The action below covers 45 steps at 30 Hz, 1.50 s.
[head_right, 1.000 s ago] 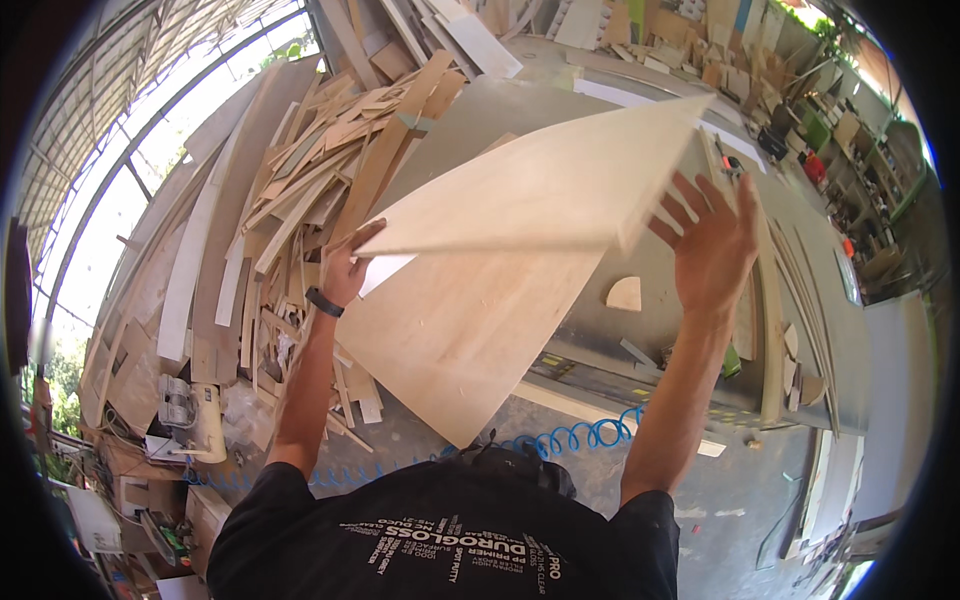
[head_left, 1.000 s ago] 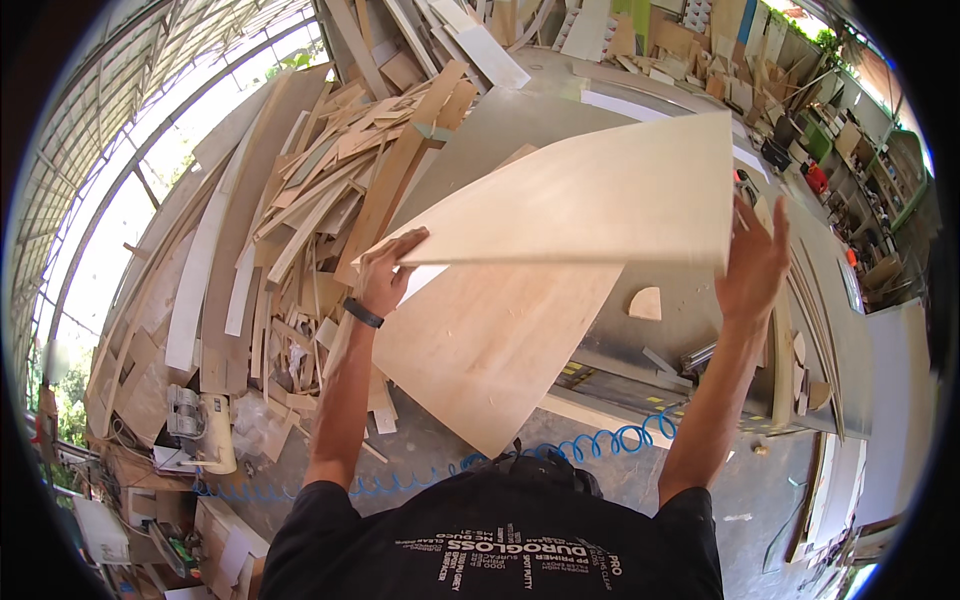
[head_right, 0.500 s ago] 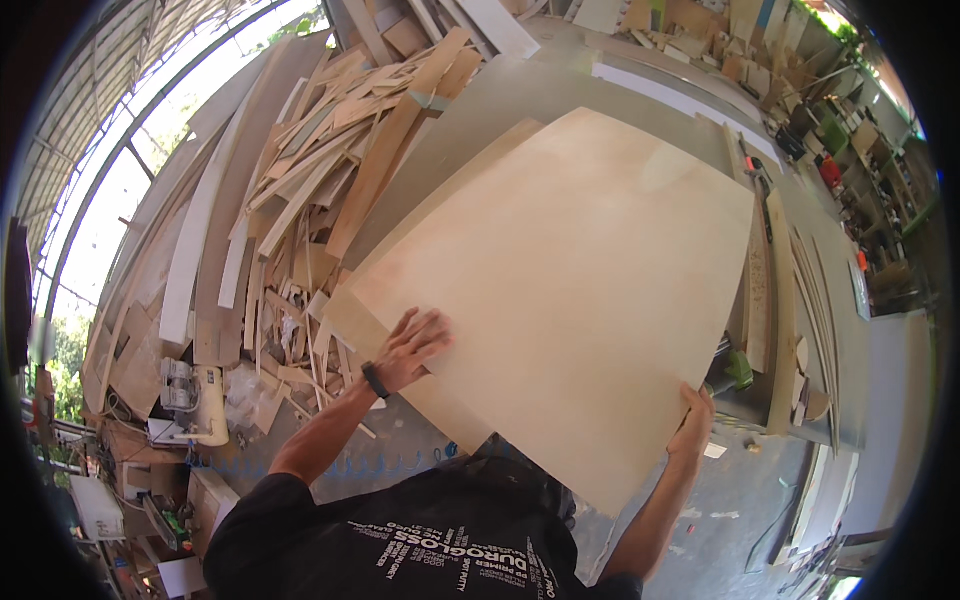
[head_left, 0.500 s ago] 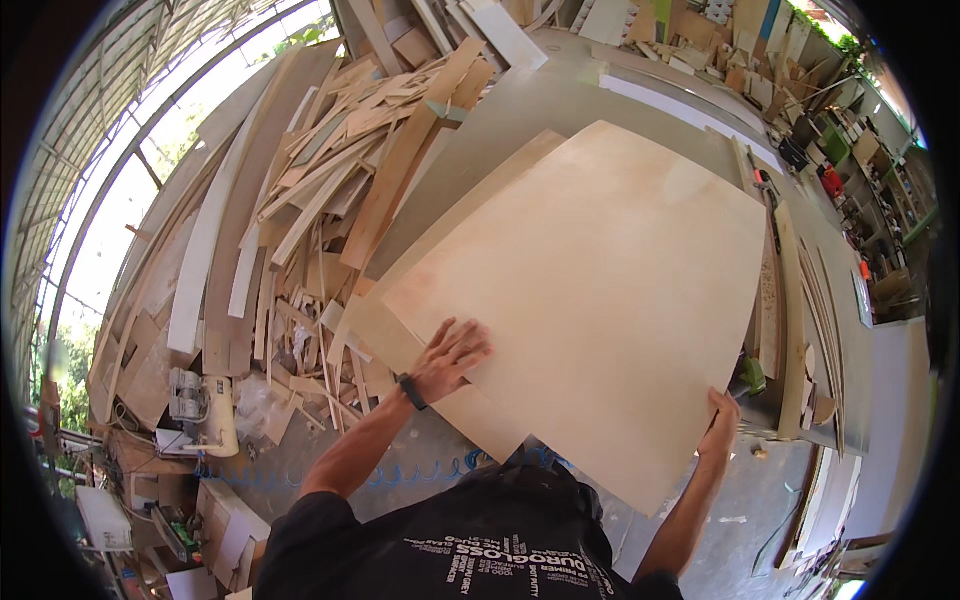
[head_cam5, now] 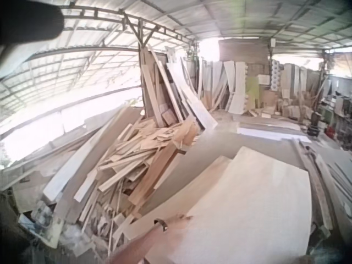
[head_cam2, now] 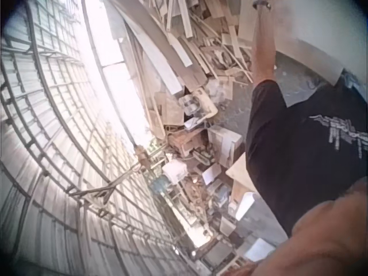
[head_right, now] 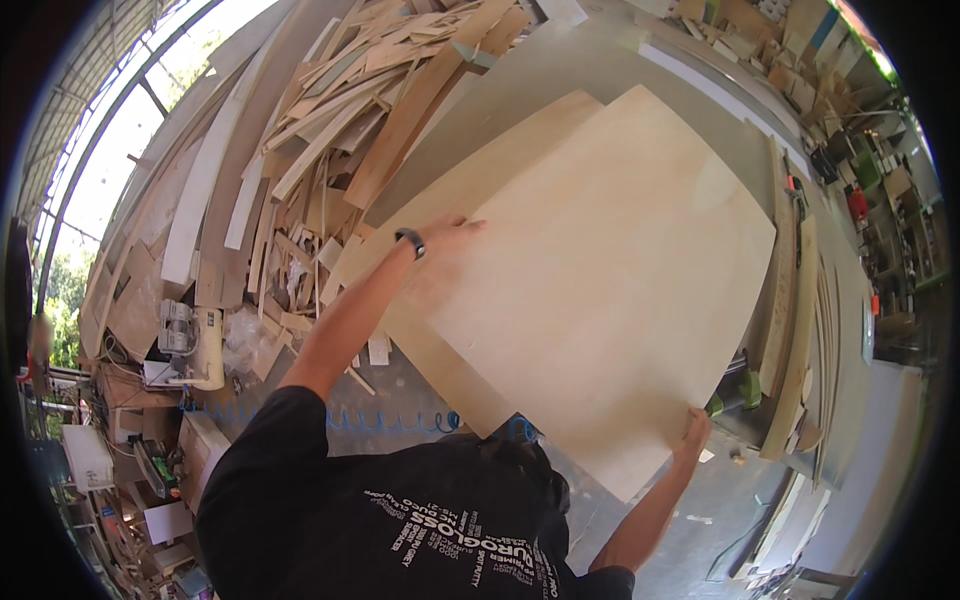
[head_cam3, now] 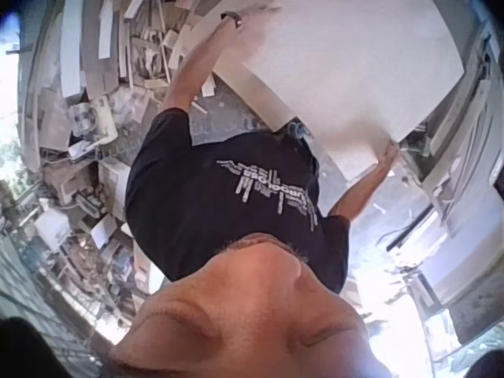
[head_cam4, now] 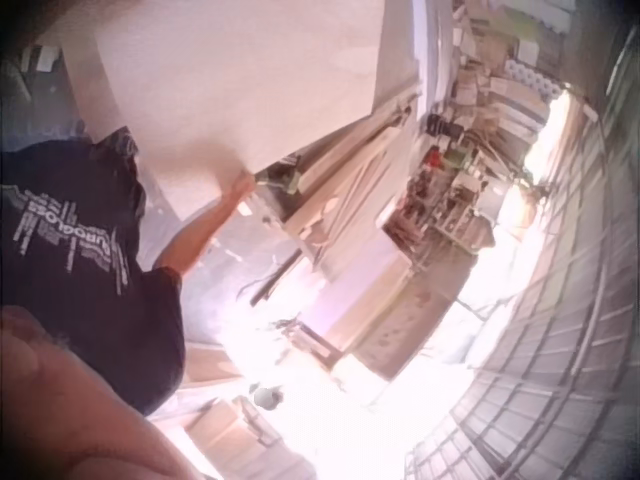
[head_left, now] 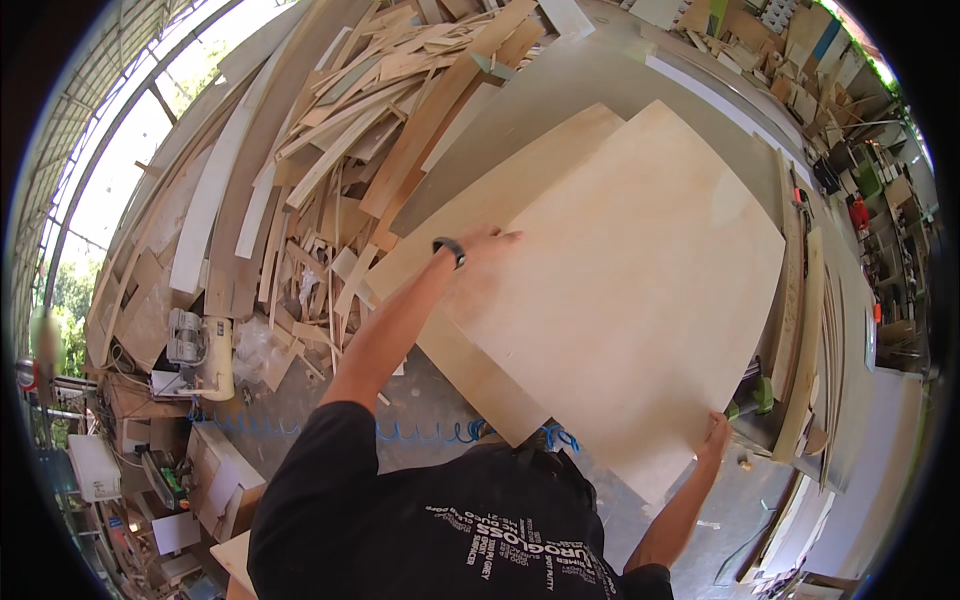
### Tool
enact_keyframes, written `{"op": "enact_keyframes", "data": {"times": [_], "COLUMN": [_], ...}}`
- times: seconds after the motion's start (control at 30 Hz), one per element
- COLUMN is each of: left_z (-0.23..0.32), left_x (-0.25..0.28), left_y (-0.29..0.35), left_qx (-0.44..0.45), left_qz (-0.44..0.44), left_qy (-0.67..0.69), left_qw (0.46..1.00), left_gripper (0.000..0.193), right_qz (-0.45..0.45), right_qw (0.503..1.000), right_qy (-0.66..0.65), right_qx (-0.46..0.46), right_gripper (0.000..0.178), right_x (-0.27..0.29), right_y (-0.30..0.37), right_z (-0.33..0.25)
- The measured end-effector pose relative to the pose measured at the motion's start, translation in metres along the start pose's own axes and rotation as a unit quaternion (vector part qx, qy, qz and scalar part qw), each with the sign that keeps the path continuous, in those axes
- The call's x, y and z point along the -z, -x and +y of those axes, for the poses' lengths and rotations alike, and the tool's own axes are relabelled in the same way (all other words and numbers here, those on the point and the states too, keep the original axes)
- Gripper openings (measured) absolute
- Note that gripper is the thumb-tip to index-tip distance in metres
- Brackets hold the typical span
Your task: The person assembles a wooden shelving unit by attaching curved wooden pieces to a larger plywood board. They use a green pneumatic nail gun to secure the pieces in place, repeatedly positioning the components and firing nails to fasten them. The person also flips the assembled unit to work on different sides.
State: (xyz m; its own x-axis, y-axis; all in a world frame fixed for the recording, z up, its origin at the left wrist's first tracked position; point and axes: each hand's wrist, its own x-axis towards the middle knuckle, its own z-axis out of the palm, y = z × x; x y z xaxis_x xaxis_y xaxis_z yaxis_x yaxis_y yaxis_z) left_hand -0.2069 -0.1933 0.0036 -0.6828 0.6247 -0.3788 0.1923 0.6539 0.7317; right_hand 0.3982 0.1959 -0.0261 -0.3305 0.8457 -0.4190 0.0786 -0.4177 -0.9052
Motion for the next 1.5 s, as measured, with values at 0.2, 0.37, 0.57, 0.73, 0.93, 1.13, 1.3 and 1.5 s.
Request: {"op": "enact_keyframes", "data": {"times": [0.2, 0.37, 0.57, 0.73, 0.93, 1.13, 1.3, 1.5], "left_z": [0.04, 0.061, 0.045, 0.084, 0.179, 0.21, 0.19, 0.101], "left_x": [-0.01, -0.008, -0.038, -0.019, 0.035, 0.082, 0.094, 0.109], "left_y": [-0.03, -0.059, -0.056, -0.05, -0.039, -0.005, -0.019, 0.01], "left_qx": [-0.017, -0.024, -0.117, -0.094, -0.174, -0.195, -0.217, -0.214], "left_qz": [-0.148, -0.116, -0.158, -0.175, -0.255, -0.08, -0.048, 0.022], "left_qy": [-0.024, -0.035, 0.251, 0.355, 0.404, 0.303, 0.23, 0.127], "left_qw": [0.989, 0.992, 0.948, 0.914, 0.861, 0.929, 0.947, 0.968], "left_gripper": [0.115, 0.117, 0.097, 0.059, 0.02, 0.014, 0.021, 0.025], "right_qz": [0.083, 0.114, 0.157, 0.197, 0.146, 0.063, 0.073, 0.1], "right_qw": [0.996, 0.992, 0.98, 0.948, 0.961, 0.971, 0.976, 0.983], "right_qy": [0.024, 0.032, 0.101, 0.245, 0.216, 0.23, 0.192, 0.138], "right_qx": [-0.033, -0.045, 0.063, 0.054, 0.091, 0.028, 0.067, 0.07], "right_gripper": [0.026, 0.027, 0.034, 0.037, 0.049, 0.06, 0.054, 0.041], "right_x": [0.0, -0.016, -0.001, 0.009, 0.029, -0.039, -0.036, -0.106], "right_y": [-0.017, -0.013, -0.029, -0.053, -0.07, -0.064, -0.098, -0.064], "right_z": [0.003, -0.006, -0.008, -0.054, -0.124, -0.164, -0.148, -0.085]}}
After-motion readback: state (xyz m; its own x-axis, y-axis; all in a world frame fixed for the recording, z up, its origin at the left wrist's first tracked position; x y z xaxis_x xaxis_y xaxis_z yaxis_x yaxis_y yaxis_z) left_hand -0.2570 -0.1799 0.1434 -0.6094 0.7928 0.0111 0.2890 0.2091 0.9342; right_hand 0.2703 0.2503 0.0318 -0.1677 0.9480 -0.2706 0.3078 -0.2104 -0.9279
